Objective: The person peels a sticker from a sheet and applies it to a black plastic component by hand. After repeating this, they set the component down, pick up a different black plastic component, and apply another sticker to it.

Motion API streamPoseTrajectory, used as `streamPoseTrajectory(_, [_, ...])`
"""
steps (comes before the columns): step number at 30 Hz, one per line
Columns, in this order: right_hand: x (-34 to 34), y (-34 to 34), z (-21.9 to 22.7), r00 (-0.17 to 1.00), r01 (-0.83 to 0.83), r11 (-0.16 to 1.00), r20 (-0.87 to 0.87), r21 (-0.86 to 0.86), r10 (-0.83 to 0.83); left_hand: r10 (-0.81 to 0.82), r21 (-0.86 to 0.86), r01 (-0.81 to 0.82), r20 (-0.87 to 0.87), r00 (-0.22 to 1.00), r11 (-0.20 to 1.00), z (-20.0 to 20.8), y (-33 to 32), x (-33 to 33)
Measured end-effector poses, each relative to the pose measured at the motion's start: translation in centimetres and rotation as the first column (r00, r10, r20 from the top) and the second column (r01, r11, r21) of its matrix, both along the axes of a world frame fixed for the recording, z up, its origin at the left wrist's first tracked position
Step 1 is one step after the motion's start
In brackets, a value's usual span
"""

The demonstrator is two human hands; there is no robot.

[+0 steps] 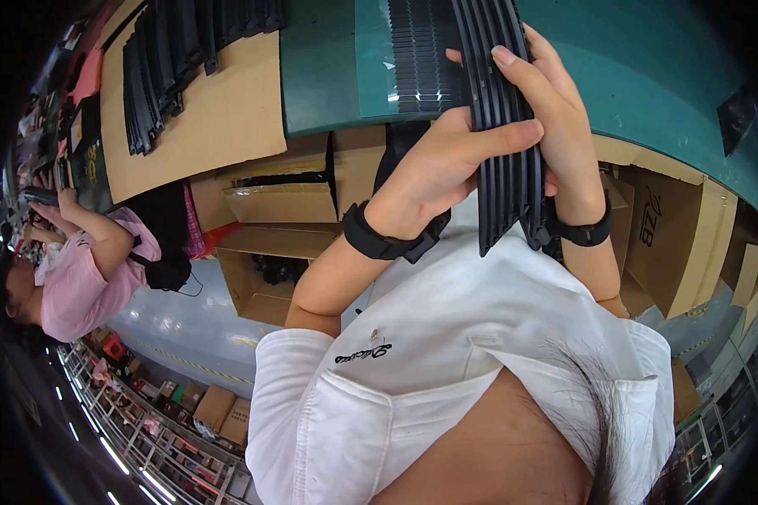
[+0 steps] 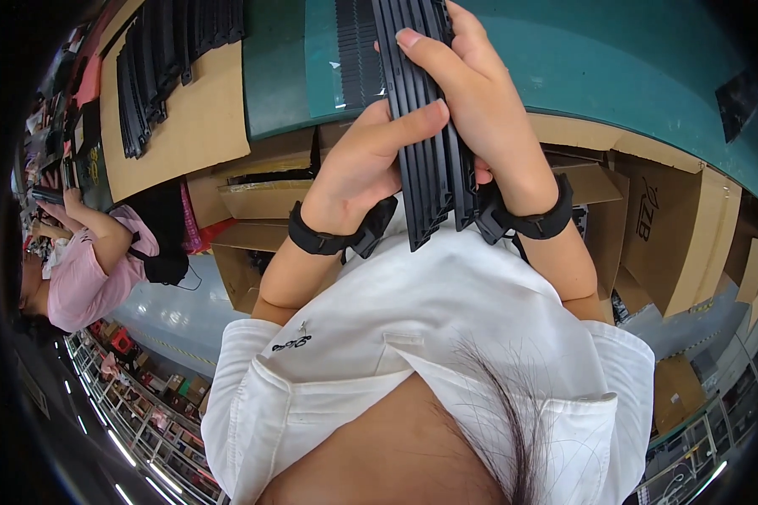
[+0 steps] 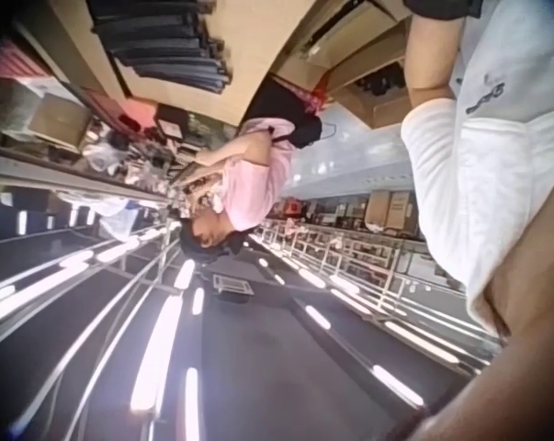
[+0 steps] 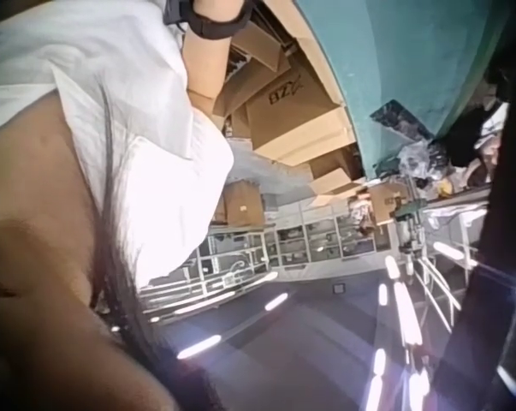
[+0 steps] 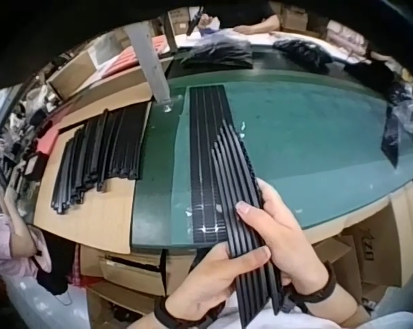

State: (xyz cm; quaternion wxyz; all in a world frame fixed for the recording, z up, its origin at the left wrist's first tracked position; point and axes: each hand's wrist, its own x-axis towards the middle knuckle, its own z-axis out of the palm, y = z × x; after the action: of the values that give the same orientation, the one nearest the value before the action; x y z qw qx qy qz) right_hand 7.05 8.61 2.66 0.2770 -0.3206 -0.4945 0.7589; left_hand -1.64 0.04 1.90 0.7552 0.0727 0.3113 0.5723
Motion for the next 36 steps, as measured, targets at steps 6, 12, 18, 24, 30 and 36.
streamPoseTrajectory(6, [-1.0,0.6,1.5,0.996,0.083,0.993,-0.014,-0.087,-0.084,-0.017,-0.034,0.016,-0.03,0.999,0.999,0.3,-0.1,0.5])
streamPoseTrajectory(12, [-1.1,0.8,0.6,0.985,0.162,0.984,-0.048,-0.078,-0.166,-0.055,-0.036,0.056,0.013,0.998,0.998,0.3,-0.4,1.2])
streamPoseTrajectory(18, [0.3,0.2,0.3,0.999,0.018,0.999,-0.044,-0.032,-0.019,-0.032,-0.013,0.033,0.037,0.999,0.999,0.1,-0.2,1.4])
streamPoseTrajectory(24, [0.9,0.5,-0.8,0.851,-0.217,0.827,-0.516,-0.519,-0.1,-0.127,0.126,0.061,0.621,0.773,0.99,0.0,0.3,1.6])
streamPoseTrajectory(30, [0.7,2.4,-3.9,0.225,-0.769,0.508,-0.908,-0.388,-0.353,-0.293,0.24,0.172,0.698,0.653,0.955,-1.9,1.6,4.6])
streamPoseTrajectory(36, [1.8,3.3,-3.9,0.233,-0.743,0.467,-0.84,-0.479,-0.49,-0.35,0.31,0.17,0.737,0.578,0.935,-2.3,2.3,3.9])
